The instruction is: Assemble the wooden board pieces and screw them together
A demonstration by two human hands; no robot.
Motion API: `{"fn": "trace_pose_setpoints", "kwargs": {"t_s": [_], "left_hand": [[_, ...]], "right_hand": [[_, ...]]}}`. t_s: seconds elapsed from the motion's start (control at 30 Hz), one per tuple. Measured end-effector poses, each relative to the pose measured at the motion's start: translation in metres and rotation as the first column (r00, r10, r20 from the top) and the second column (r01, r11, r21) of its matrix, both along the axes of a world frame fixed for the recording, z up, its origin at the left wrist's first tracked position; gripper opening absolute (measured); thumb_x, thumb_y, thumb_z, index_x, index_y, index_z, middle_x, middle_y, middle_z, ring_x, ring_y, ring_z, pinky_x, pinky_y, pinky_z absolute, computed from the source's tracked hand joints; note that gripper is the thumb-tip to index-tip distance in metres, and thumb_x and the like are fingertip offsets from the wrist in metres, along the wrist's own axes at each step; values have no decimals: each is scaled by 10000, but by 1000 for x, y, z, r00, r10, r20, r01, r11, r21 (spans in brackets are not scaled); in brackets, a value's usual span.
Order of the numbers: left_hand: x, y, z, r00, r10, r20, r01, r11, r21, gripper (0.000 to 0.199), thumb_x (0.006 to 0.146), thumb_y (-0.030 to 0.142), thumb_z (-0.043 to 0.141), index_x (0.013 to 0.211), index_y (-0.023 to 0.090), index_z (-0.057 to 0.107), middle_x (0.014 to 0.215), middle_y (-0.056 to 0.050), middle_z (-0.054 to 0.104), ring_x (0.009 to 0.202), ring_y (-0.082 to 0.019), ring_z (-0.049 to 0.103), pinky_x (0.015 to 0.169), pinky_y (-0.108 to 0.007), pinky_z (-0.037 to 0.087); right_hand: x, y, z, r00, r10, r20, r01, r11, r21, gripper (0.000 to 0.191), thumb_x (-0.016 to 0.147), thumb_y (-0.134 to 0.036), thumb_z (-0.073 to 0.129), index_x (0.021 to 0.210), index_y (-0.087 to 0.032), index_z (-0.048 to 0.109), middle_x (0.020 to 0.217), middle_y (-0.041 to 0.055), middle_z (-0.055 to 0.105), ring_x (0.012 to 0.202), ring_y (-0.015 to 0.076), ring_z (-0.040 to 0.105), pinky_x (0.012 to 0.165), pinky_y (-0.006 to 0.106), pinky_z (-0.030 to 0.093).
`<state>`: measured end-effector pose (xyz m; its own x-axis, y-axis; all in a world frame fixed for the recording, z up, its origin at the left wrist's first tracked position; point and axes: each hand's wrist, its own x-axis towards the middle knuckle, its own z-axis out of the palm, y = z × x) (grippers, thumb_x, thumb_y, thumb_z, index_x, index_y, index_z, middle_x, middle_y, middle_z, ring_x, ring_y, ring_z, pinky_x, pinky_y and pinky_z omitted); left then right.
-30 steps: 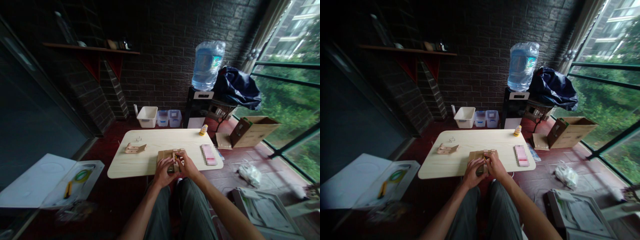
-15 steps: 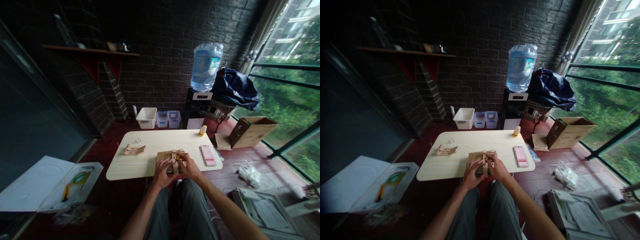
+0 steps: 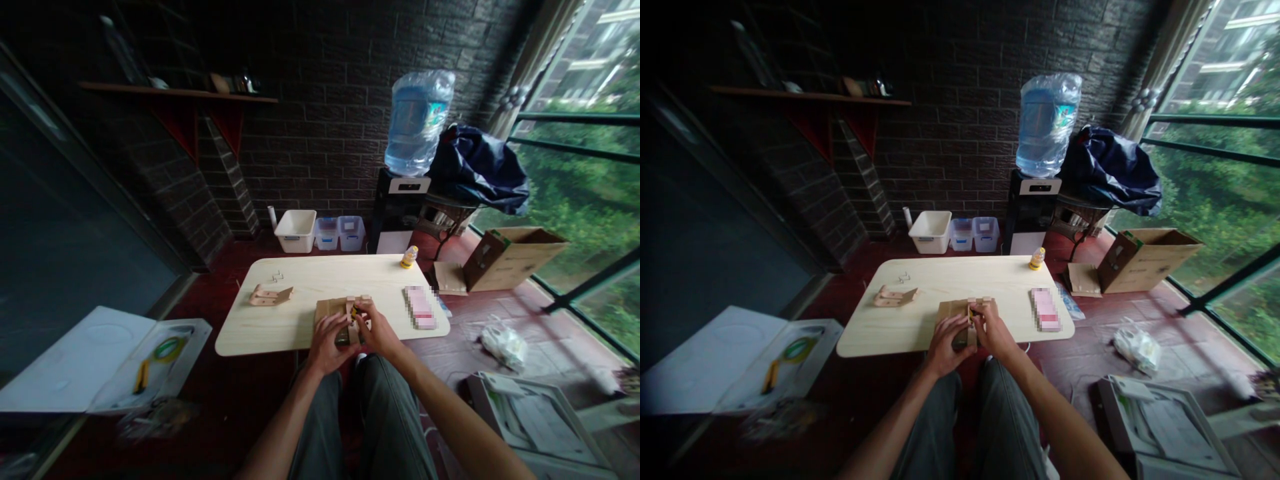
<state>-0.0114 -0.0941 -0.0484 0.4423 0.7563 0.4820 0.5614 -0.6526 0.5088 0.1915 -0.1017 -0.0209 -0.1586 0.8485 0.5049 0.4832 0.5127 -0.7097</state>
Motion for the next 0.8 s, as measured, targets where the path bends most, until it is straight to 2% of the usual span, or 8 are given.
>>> {"fn": "trace_pose_setpoints", "kwargs": {"t_s": [0.17,0.27,0.53,0.67,0.8], "left_hand": [[0,0,1,1000,-3,-2,3,1000,-8,598,803,583,730,1324,309,625,1421,-72,630,1365,-321,537,1172,-574,380],[0,-2,2,1000,8,3,-8,1000,-9,599,802,586,729,1322,305,630,1423,-76,628,1358,-322,542,1165,-569,392],[0,-6,5,1000,21,19,-21,1000,9,580,802,559,736,1323,325,632,1396,-72,646,1349,-327,551,1149,-582,412],[0,-8,8,999,26,21,-27,1000,12,572,813,551,726,1325,315,627,1400,-72,642,1342,-316,557,1158,-573,408],[0,-10,13,999,28,22,-28,1000,5,561,809,575,723,1301,319,641,1380,-68,654,1339,-318,561,1154,-569,416]], "right_hand": [[-3,0,1,1000,16,-26,-15,1000,22,329,1014,-265,511,1343,-264,509,1292,115,634,1160,236,647,903,441,602],[-5,-1,3,999,13,-47,-12,1000,21,324,1007,-261,518,1331,-260,514,1292,116,631,1191,242,631,913,450,598],[-6,-6,8,996,-20,-83,20,1000,5,336,992,-250,524,1328,-249,515,1281,124,638,1156,235,653,886,429,612],[-6,-9,13,1000,-2,-26,1,1000,-19,358,1002,-234,496,1359,-265,495,1299,107,638,1131,217,670,931,435,598],[-7,-9,11,1000,-6,15,6,1000,-29,364,1005,-242,488,1368,-268,488,1293,103,649,1042,211,704,932,455,599]]}}
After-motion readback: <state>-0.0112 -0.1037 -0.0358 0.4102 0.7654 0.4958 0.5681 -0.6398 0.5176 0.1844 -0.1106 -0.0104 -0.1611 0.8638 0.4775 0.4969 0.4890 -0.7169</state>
